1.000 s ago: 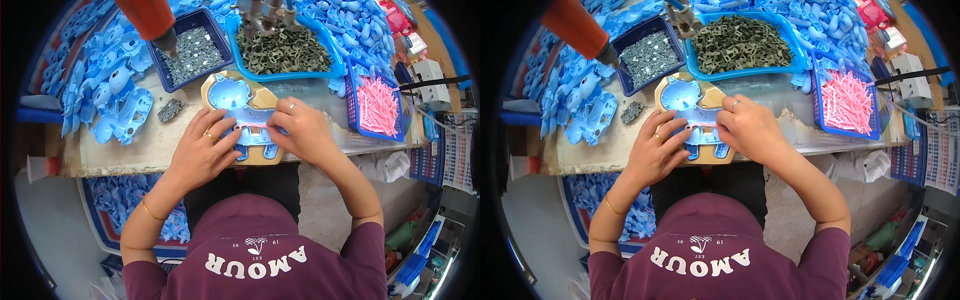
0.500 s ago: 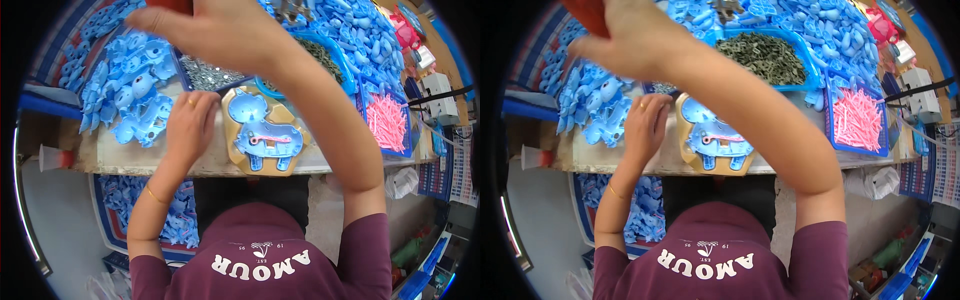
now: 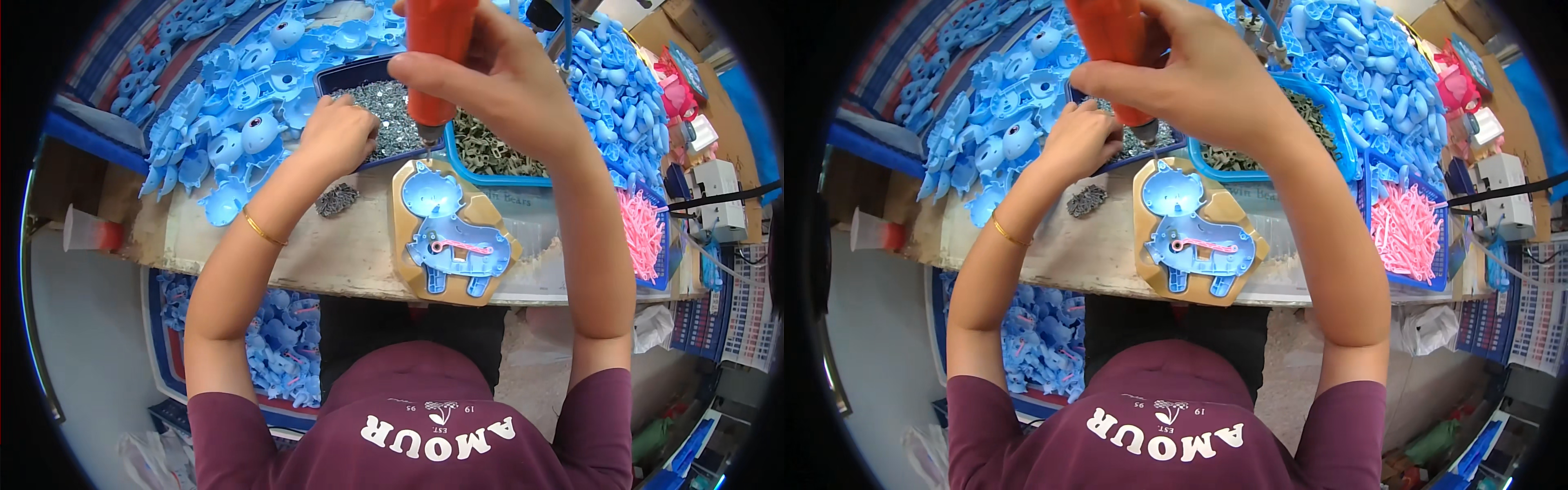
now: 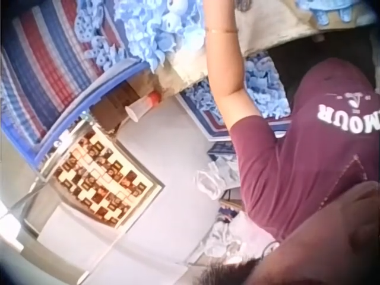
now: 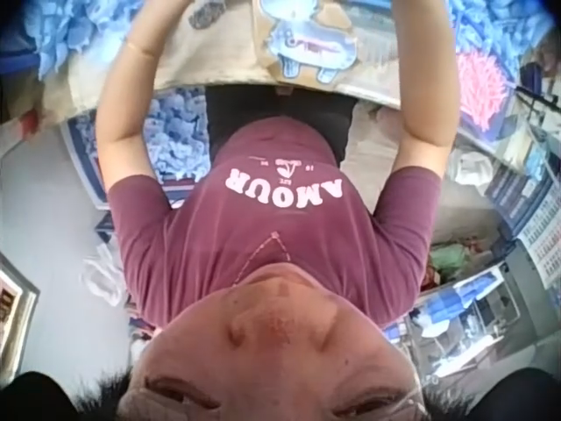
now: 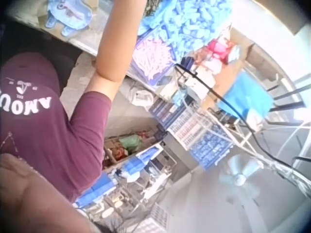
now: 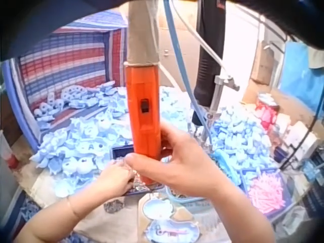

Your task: Assembling plastic toy components at a factory workstation using hand tools.

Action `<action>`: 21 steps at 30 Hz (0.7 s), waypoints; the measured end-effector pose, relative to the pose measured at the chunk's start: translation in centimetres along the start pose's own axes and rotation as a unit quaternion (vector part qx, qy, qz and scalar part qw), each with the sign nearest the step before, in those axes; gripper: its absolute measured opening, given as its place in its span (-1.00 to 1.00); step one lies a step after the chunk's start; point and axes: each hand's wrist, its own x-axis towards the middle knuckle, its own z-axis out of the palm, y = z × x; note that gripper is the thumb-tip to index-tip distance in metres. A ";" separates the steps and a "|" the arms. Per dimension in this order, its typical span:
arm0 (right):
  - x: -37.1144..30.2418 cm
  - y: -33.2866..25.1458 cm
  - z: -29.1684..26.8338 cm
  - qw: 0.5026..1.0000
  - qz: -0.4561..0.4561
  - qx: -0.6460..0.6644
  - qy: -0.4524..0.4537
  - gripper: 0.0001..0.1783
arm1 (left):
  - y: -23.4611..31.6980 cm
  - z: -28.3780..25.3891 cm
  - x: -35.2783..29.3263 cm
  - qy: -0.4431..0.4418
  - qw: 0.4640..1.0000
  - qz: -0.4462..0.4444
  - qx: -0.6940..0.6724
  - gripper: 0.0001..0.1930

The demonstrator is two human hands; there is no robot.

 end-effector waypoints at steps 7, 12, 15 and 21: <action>-1.2 0.5 -0.5 0.990 0.062 0.123 0.005 -0.56 | 0.4 0.1 -1.2 0.081 0.994 0.037 -0.065 -0.92; -3.4 1.5 0.4 0.977 0.031 0.212 -0.011 -0.60 | 5.4 -0.8 -3.2 0.124 0.933 0.099 -0.322 -0.85; -4.5 3.1 2.6 0.968 -0.078 0.227 0.067 -0.67 | 7.6 -1.3 -4.0 0.183 0.934 0.146 -0.269 -0.81; -5.8 2.8 2.5 0.974 -0.055 0.208 0.073 -0.60 | 9.6 -1.1 -4.9 0.241 0.923 0.185 -0.237 -0.78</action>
